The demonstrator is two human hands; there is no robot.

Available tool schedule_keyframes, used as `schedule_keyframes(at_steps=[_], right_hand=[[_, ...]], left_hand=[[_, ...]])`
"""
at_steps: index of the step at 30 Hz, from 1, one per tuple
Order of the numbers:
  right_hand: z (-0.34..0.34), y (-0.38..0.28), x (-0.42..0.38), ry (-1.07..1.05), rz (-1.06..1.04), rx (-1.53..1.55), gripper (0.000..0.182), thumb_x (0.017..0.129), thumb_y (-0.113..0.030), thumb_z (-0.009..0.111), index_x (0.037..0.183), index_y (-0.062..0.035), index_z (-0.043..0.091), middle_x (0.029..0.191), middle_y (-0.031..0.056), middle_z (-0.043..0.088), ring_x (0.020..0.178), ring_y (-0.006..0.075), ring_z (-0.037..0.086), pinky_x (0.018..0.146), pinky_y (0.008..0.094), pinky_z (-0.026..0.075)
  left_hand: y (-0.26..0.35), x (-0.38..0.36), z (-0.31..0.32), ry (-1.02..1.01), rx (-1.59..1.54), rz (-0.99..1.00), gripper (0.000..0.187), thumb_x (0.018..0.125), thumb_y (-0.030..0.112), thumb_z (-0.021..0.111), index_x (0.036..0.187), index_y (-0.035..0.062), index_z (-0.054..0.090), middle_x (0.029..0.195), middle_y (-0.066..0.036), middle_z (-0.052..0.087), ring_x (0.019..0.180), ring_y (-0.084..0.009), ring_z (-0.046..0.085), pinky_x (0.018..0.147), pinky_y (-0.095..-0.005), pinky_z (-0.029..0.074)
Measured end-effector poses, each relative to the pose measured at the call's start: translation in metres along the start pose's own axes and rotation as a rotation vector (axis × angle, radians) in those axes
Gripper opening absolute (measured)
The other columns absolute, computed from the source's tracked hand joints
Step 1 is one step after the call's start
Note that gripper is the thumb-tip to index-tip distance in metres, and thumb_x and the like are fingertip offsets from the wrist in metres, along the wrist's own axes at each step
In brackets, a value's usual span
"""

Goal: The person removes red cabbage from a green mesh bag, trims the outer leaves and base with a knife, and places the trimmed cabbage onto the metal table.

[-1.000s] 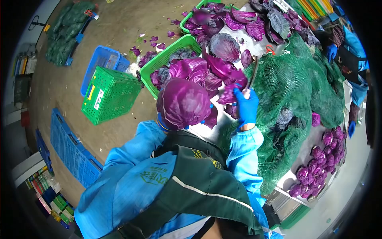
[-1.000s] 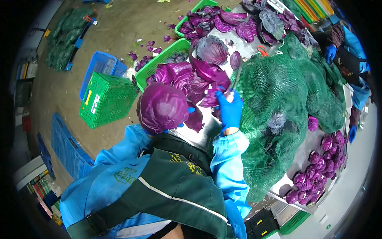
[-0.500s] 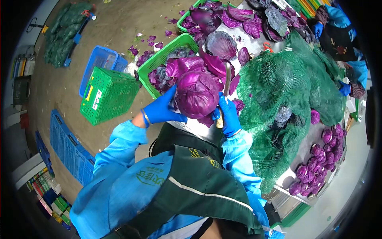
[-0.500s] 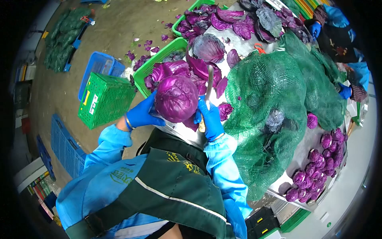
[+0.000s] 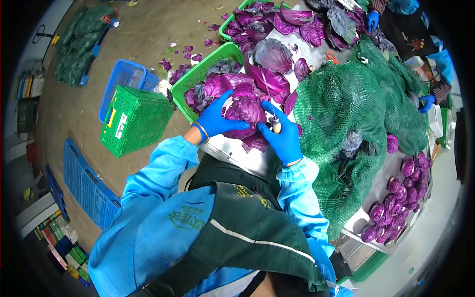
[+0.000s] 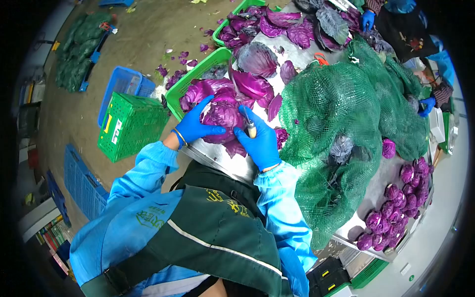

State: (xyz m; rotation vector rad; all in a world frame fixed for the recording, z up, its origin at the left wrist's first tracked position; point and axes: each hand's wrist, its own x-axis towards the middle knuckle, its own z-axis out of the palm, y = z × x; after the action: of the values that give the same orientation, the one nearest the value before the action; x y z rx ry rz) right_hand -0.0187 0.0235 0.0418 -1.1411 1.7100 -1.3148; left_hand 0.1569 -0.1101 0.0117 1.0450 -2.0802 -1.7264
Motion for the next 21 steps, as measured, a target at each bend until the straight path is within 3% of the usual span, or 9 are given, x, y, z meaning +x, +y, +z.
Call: schedule_keyframes(at_steps=[3,4,7,11,14,16,21], right_hand=[[-0.002,-0.012,0.000,-0.011,0.025,-0.254,0.052,0.072,-0.014,0.071,0.121,-0.0080,0.055,0.115,0.0134,0.061,0.098,0.0265,0.062,0.083,0.0336,0.049],[-0.001,-0.011,0.002,0.026,0.002,-0.293,0.053,0.069,-0.017,0.072,0.119,-0.0102,0.056,0.106,0.0151,0.062,0.091,0.0315,0.063,0.077,0.0358,0.051],[-0.008,-0.018,0.007,-0.024,0.099,-0.351,0.052,0.068,-0.014,0.069,0.119,-0.0130,0.056,0.096,0.0163,0.065,0.082,0.0324,0.064,0.072,0.0374,0.051],[-0.010,-0.018,0.009,-0.021,0.055,-0.402,0.050,0.068,-0.012,0.066,0.117,-0.0158,0.057,0.086,0.0169,0.065,0.075,0.0341,0.064,0.067,0.0391,0.051],[-0.011,-0.014,0.013,0.021,0.116,-0.496,0.042,0.069,-0.014,0.066,0.111,-0.0162,0.060,0.081,0.0169,0.064,0.072,0.0347,0.063,0.063,0.0403,0.050],[-0.014,-0.003,0.020,0.049,0.187,-0.447,0.033,0.070,-0.016,0.064,0.103,-0.0153,0.063,0.078,0.0170,0.064,0.068,0.0352,0.062,0.060,0.0420,0.048],[-0.020,0.020,0.032,0.130,0.209,-0.397,0.020,0.071,-0.017,0.062,0.089,-0.0105,0.065,0.074,0.0180,0.062,0.066,0.0366,0.060,0.058,0.0429,0.046]], left_hand=[[0.008,0.005,0.001,-0.007,0.131,0.018,0.112,0.055,0.046,0.085,0.139,-0.0013,0.027,0.132,-0.025,0.043,0.122,-0.0320,0.044,0.101,-0.0388,0.038],[0.009,0.006,0.003,0.008,0.193,0.026,0.114,0.054,0.049,0.085,0.139,-0.0014,0.028,0.130,-0.026,0.044,0.122,-0.0334,0.045,0.100,-0.0397,0.039],[0.020,0.006,0.006,0.001,0.195,-0.024,0.117,0.052,0.050,0.085,0.139,-0.0016,0.027,0.130,-0.026,0.043,0.121,-0.0341,0.045,0.100,-0.0402,0.038],[0.014,0.009,0.009,0.011,0.236,-0.001,0.120,0.050,0.053,0.084,0.140,-0.0003,0.027,0.127,-0.028,0.045,0.119,-0.0355,0.047,0.099,-0.0406,0.040],[0.021,0.009,0.011,-0.001,0.289,-0.061,0.120,0.049,0.055,0.084,0.140,0.0021,0.027,0.123,-0.028,0.047,0.117,-0.0372,0.048,0.097,-0.0410,0.041],[0.032,0.007,0.008,-0.073,0.334,-0.115,0.110,0.055,0.045,0.085,0.140,0.0038,0.029,0.128,-0.025,0.044,0.120,-0.0327,0.045,0.101,-0.0405,0.038],[0.014,0.009,0.000,-0.101,0.258,-0.018,0.112,0.054,0.044,0.086,0.141,0.0052,0.027,0.130,-0.024,0.043,0.121,-0.0327,0.045,0.101,-0.0396,0.038]])
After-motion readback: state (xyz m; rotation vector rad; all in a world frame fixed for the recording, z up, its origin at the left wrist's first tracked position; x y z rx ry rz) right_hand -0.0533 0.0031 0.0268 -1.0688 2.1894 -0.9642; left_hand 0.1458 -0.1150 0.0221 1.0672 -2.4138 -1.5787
